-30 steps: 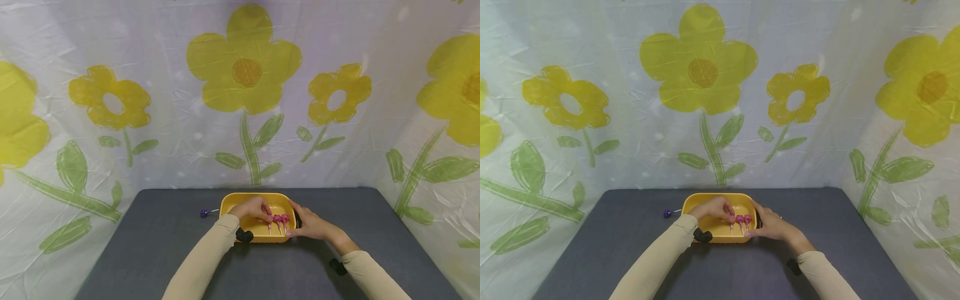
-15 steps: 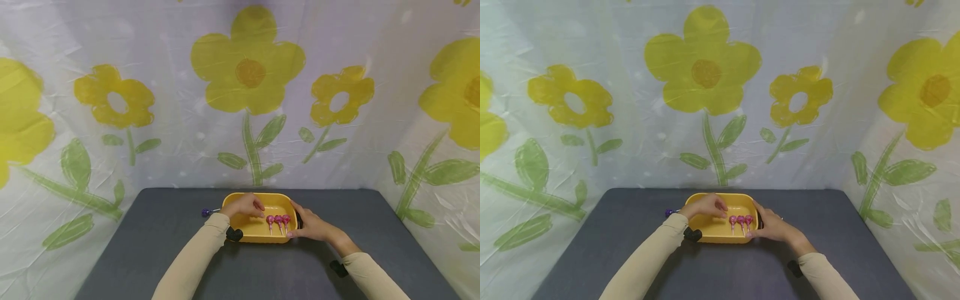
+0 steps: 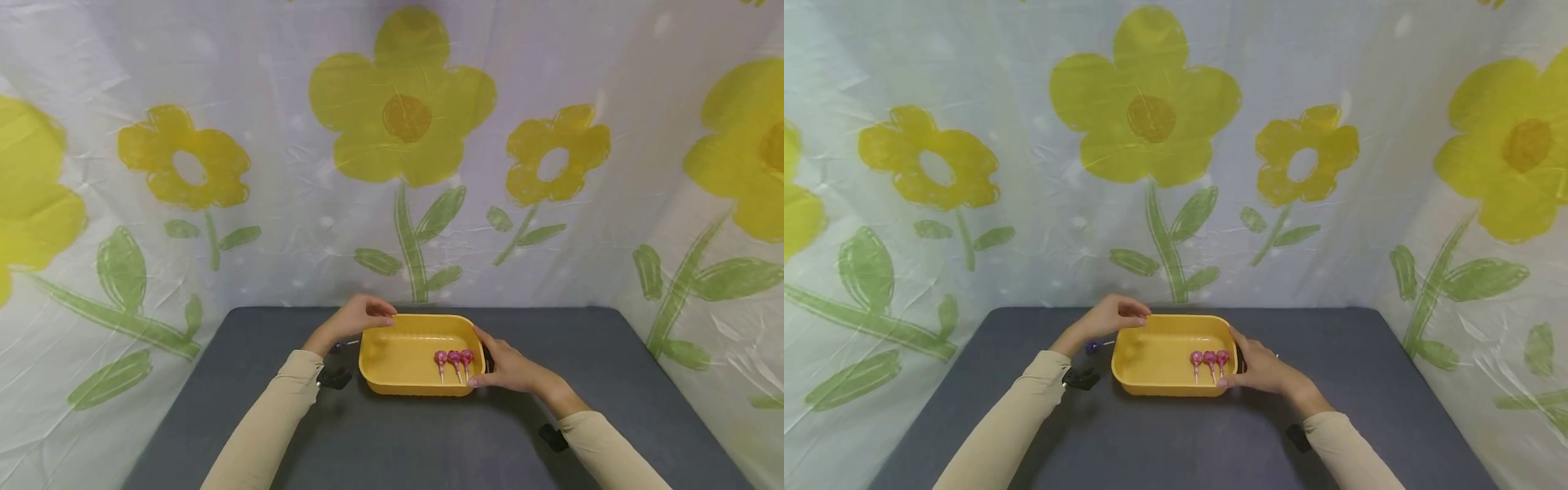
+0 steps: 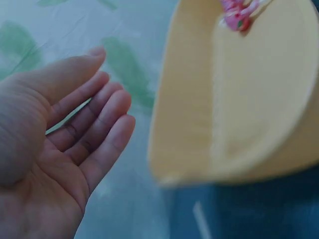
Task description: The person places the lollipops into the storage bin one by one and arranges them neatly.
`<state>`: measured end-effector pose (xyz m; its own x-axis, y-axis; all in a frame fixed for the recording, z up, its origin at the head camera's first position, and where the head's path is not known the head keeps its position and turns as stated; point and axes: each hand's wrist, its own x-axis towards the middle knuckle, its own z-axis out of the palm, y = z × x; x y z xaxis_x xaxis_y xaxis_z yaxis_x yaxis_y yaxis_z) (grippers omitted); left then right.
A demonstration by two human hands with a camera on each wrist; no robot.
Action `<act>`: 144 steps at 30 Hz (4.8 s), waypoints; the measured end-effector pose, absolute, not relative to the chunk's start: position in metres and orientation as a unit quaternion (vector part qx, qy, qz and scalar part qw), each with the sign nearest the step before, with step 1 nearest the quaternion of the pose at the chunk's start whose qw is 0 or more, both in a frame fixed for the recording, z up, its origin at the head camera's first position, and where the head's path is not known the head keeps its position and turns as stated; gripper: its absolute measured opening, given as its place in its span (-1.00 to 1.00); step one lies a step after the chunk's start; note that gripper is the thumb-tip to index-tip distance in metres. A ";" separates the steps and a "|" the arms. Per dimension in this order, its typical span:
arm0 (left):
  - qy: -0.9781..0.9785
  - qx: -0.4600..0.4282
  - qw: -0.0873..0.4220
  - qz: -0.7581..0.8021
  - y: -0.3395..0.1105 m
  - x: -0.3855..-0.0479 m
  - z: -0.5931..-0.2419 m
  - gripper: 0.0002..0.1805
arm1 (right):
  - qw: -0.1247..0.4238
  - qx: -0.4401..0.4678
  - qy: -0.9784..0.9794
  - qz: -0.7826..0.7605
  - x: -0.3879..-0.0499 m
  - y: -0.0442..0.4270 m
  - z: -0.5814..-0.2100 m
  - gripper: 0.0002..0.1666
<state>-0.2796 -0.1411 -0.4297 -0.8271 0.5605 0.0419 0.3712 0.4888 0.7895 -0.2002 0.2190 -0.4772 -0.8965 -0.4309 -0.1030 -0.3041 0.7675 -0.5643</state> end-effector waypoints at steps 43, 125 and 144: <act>0.854 0.146 0.034 0.498 -0.264 -0.256 -0.512 -0.57 | 0.118 -0.193 0.933 -0.280 -0.200 0.217 -0.477 0.38; 0.878 0.183 0.008 0.443 -0.255 -0.252 -0.527 -0.68 | 0.111 -0.184 0.935 -0.283 -0.197 0.216 -0.480 0.36; 0.857 0.163 0.010 0.489 -0.233 -0.262 -0.482 -0.64 | 0.118 -0.183 0.934 -0.282 -0.198 0.218 -0.478 0.38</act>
